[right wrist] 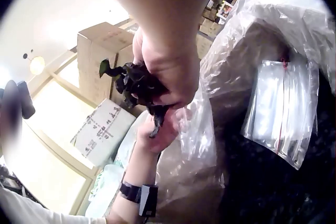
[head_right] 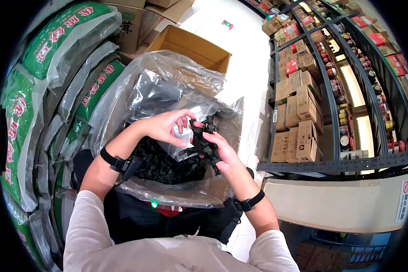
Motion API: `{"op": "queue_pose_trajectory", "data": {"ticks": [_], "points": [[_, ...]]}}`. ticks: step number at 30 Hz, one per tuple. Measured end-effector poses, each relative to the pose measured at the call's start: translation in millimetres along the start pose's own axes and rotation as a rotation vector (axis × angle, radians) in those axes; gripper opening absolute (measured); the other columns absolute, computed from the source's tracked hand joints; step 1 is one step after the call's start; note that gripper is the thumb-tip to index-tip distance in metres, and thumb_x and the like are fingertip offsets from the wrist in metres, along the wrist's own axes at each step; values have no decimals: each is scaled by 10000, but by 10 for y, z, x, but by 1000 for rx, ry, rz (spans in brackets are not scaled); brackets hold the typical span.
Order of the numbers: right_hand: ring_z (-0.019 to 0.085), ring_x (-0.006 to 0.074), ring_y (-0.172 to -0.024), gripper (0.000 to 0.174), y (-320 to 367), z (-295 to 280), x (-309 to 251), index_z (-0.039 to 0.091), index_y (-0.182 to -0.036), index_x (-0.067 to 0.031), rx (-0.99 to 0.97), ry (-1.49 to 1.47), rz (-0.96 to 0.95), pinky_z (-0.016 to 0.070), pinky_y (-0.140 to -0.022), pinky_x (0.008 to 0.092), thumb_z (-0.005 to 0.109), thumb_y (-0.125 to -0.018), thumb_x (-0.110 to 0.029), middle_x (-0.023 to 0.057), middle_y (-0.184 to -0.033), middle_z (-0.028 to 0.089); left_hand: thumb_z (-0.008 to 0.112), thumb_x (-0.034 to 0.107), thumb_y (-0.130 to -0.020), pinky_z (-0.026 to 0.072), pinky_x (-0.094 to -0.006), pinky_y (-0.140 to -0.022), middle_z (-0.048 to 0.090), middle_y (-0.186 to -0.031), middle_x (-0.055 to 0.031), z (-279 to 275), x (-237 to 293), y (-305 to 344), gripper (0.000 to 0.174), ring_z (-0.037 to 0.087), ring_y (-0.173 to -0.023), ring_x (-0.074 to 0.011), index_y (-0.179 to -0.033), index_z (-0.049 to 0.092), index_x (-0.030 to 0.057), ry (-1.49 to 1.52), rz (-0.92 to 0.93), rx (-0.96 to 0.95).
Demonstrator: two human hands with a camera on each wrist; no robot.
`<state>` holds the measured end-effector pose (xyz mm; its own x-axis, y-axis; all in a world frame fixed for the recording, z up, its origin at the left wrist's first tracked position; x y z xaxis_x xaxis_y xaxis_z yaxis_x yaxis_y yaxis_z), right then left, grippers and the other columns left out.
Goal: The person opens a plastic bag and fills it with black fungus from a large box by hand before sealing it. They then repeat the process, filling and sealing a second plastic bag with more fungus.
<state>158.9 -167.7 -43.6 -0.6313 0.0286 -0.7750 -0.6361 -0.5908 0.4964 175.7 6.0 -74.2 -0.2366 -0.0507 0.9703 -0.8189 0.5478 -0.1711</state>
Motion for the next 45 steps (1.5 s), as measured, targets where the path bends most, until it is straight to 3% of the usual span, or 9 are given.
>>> {"op": "queue_pose_trajectory", "data": {"ticks": [6,12,14,18,28,32,40,42,45], "points": [[639,139,-1034,450,-132,15,31,543,-1355,-131,13,16,-35,520,-641,256,622,-932,-262,20,-1332,593,864,245,-643,516,-341,-765,538,-1003,-102,-14,103,38,844,599,-819,-215,-1344,423,82,-215,-33,135],[636,171,-1053,438,-209,-44,35,529,-1355,-129,-13,-103,-23,522,-597,245,607,-942,-251,43,-1352,577,634,45,-753,529,-312,-654,663,-748,-106,-193,16,12,248,665,-679,-179,-995,650,-1,-278,-51,344],[636,184,-1064,407,-254,-137,103,544,-1334,-126,1,-151,-7,522,-576,246,601,-947,-239,50,-1343,581,630,74,-728,527,-385,-694,686,-787,-141,-226,36,32,242,677,-762,-309,-962,649,16,-251,-12,409],[627,218,-1050,397,-342,-234,201,528,-1342,-104,4,-269,0,556,-578,261,572,-961,-205,91,-1351,553,670,111,-761,527,-367,-671,663,-791,-139,-194,-70,37,189,665,-735,-255,-915,637,6,-361,-13,383],[601,276,-1056,316,-401,-802,314,565,-1267,-88,-5,-502,20,591,-601,267,550,-980,-217,142,-1298,546,790,295,-747,525,-389,-744,711,-830,-133,288,-1076,70,263,680,-820,-296,-840,713,62,-550,-418,-164],[653,241,-1005,302,-324,-1031,458,594,-1243,-98,87,-523,19,537,-607,260,560,-976,-235,93,-1189,643,799,300,-761,524,-342,-649,698,-710,-91,426,-1338,149,279,674,-673,-224,-799,721,35,-313,-720,-274],[652,197,-963,342,-315,-1182,785,616,-1244,-101,89,-472,38,488,-756,308,636,-929,-232,52,-1120,659,698,489,-809,560,-395,-750,715,-818,-163,1123,-1453,-56,508,712,-818,-299,-893,744,-10,-730,-716,-650],[648,227,-1005,355,-289,-1117,762,570,-1292,-84,133,-528,34,522,-600,248,590,-959,-207,81,-1189,631,640,601,-815,559,-405,-768,723,-900,-170,1351,-1328,-7,634,710,-896,-289,-1005,736,3,-764,-773,-876],[652,202,-1006,364,-290,-1119,740,577,-1301,-89,86,-545,27,524,-625,254,594,-958,-208,55,-1191,639,602,701,-787,548,-416,-817,721,-1004,-147,1670,-1456,60,738,694,-964,-296,-1050,730,23,-1020,-608,-852]]}}
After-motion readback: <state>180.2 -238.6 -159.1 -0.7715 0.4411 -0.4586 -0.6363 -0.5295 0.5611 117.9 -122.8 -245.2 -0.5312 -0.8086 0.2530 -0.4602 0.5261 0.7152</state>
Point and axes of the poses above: each hand's wrist, its own y-axis away from the middle knuckle, its own z-axis out of the palm, x = y × z, the point moved 6 cm from there along -y, towards the middle knuckle
